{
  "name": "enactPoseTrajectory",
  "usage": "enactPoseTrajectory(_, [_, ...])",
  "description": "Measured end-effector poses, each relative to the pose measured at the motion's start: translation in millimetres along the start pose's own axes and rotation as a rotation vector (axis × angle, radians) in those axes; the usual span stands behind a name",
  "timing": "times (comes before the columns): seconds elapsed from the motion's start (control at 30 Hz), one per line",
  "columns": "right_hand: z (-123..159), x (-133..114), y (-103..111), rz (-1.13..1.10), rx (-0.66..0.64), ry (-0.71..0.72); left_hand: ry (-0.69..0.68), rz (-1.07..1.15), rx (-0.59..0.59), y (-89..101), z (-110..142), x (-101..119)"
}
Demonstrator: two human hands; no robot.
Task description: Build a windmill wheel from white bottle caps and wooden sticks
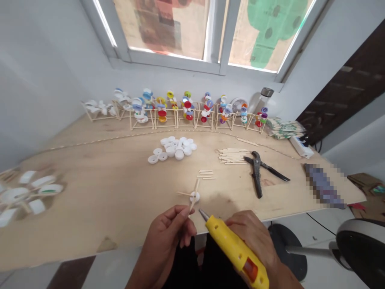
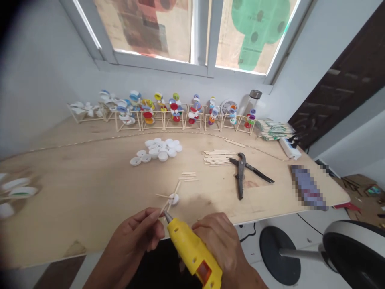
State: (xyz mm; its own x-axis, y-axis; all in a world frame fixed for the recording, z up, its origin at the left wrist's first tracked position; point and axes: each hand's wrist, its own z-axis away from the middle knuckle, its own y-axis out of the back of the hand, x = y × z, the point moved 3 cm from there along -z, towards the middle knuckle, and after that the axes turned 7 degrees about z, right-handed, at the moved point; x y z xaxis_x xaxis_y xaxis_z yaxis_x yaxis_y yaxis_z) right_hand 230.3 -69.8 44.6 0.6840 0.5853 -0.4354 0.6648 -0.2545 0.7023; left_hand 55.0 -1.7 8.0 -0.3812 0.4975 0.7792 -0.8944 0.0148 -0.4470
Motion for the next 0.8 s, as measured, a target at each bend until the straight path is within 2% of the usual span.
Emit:
enactPoseTrajectory(0.07, [-0.1,1.0,5.4,0.021,-0.057,0.002,-0.012,-0.001,0.028,2.4,2.2,7.4])
enactPoseTrajectory(0.13, [4.0,7.7,14.9,0.089,-0.057,-0.026,-0.041,0.011,0.075,8.8,3.9,15.5])
enactPoseTrajectory(0.23, [18.1,32.8,38.5,0.299,0.072,-0.061,-0.081,0.030,0.120,21.1,3.1,22.5])
enactPoseTrajectory(0.33, [34.7,72.6,66.0,0.577,0.263,-0.133,-0.081,0.038,0.128,28.5,0.3,20.0])
enactPoseTrajectory(0.4, [41.8,101.1,79.0,0.805,0.284,-0.214,-0.064,0.044,0.119,27.5,-0.2,15.7])
enactPoseTrajectory(0.5, [44.9,135.3,87.4,1.064,0.195,-0.275,-0.026,0.058,0.098,18.8,3.4,10.5])
enactPoseTrajectory(0.57, [43.6,150.2,87.0,1.154,0.112,-0.297,-0.004,0.073,0.103,12.4,7.5,8.8])
enactPoseTrajectory(0.67, [39.1,161.6,80.9,1.214,0.005,-0.314,0.017,0.105,0.090,6.6,12.3,6.6])
enactPoseTrajectory(0.8, [34.6,168.1,71.7,1.250,-0.055,-0.328,0.062,0.174,0.010,7.2,13.7,-0.9])
